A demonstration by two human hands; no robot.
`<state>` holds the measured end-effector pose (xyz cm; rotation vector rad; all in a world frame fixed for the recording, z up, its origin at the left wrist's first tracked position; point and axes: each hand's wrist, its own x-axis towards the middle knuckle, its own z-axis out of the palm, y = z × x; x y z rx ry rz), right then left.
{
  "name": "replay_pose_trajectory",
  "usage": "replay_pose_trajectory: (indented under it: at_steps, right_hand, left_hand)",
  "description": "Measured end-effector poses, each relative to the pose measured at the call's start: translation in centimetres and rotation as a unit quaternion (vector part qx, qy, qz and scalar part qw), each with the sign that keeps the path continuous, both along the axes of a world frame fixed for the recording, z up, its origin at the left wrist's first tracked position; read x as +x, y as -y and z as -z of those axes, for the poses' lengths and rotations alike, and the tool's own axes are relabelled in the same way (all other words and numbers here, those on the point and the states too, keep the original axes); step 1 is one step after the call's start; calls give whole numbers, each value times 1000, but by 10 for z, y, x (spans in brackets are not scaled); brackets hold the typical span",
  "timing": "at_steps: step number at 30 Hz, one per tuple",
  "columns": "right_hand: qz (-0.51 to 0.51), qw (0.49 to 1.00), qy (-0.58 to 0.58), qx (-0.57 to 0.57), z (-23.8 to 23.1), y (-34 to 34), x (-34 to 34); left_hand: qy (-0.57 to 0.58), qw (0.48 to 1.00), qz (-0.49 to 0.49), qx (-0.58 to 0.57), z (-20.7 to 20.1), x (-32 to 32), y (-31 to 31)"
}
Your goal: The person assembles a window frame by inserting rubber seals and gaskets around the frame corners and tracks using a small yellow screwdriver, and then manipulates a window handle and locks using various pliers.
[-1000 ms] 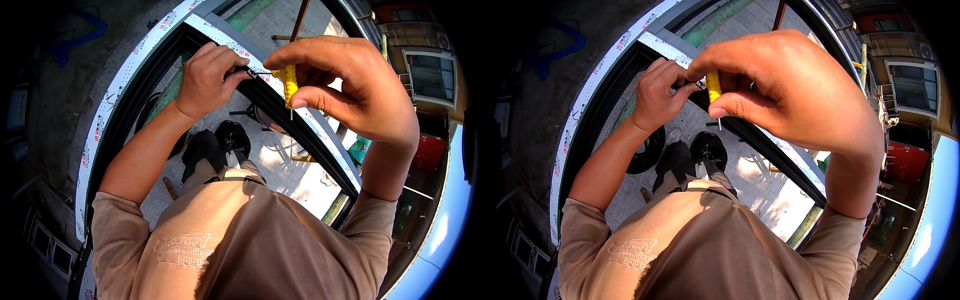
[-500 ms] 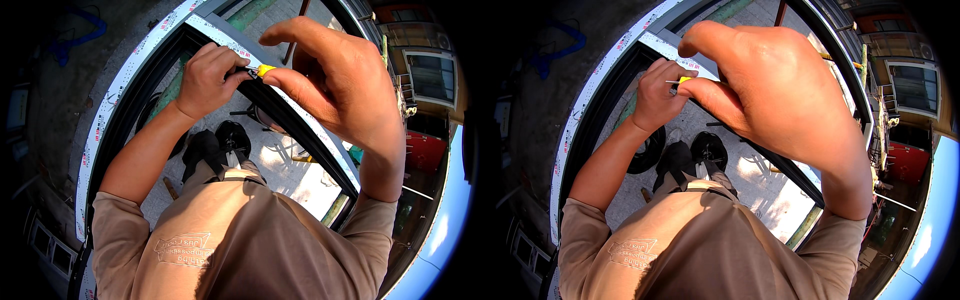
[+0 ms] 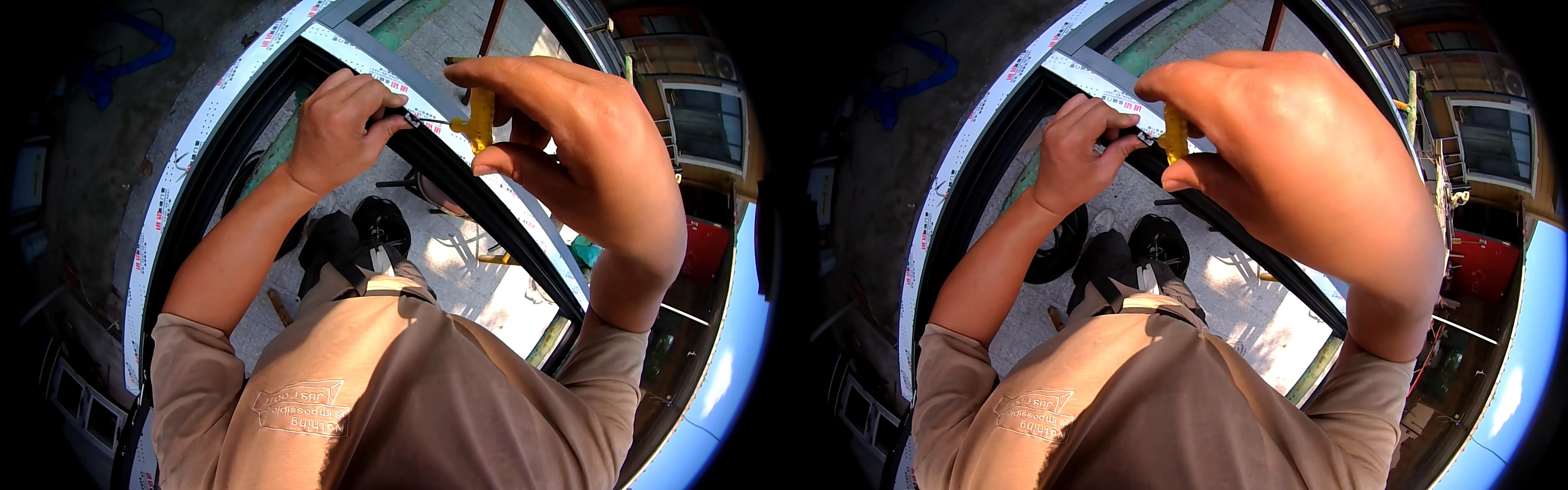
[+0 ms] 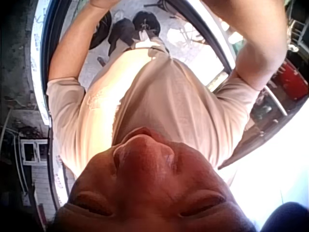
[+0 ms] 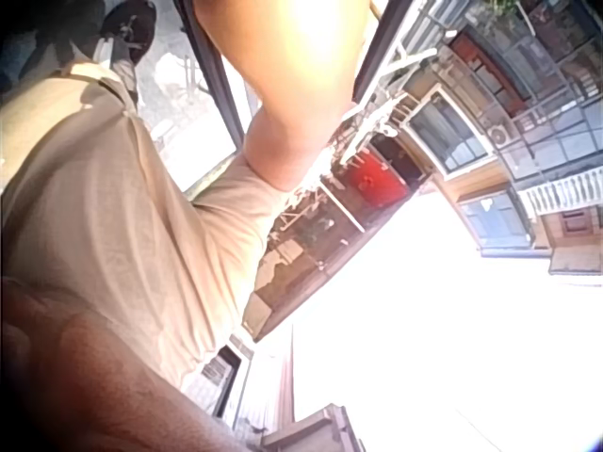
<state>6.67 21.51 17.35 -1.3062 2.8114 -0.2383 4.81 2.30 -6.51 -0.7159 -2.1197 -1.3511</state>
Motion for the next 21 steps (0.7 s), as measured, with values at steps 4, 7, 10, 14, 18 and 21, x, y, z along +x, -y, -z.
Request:
replay_pose_trajectory:
  at_steps: [4, 7, 10, 14, 18, 21]
  right_hand:
    - [34, 990, -94, 104, 0, 3, 2]
    - [39, 986, -116, 114, 5, 6, 3]
    - [65, 993, -79, 66, 13, 9, 5]
    - [116, 993, 17, -16, 10, 21, 9]
    - [57, 994, 91, -20, 9, 10, 1]
    - [5, 993, 113, -43, 5, 0, -6]
  left_hand:
    - [-3, 1000, -5, -2, 2, 0, 0]
    - [-14, 1000, -9, -6, 1, -1, 0]
    - [-10, 1000, -6, -7, 0, -1, 0]
    - [-5, 1000, -4, -10, -1, 0, 2]
    - [-6, 1000, -1, -14, -3, 0, 2]
    - [1, 1000, 0, -15, -4, 1, 3]
